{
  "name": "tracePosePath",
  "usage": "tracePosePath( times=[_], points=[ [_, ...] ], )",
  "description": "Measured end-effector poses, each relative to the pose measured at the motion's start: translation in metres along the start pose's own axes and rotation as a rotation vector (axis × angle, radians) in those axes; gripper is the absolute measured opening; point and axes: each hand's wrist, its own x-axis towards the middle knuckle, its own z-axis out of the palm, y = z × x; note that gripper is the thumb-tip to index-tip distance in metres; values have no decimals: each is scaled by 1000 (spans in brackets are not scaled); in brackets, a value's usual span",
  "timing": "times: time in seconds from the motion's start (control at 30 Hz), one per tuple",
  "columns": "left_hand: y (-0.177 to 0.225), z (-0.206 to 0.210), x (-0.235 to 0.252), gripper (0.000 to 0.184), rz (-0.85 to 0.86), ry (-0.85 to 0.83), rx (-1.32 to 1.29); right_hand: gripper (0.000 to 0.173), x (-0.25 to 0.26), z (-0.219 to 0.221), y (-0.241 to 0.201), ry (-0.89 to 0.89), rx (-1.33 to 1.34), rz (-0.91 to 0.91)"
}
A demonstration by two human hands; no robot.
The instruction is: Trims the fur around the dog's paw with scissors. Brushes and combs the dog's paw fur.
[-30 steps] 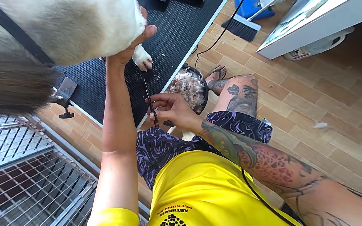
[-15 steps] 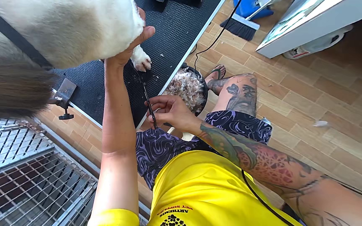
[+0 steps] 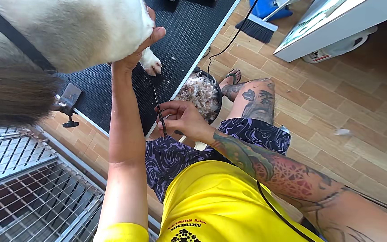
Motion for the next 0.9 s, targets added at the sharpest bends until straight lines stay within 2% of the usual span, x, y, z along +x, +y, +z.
tracePosePath(
  times=[0.57, 0.9],
  points=[
    [1, 0, 0, 29, 20, 11, -34, 43, -3, 9, -5, 69, -156, -1],
    [2, 0, 0, 27, 21, 18, -13, 42, -3, 16, -4, 96, -109, -11]
  ],
)
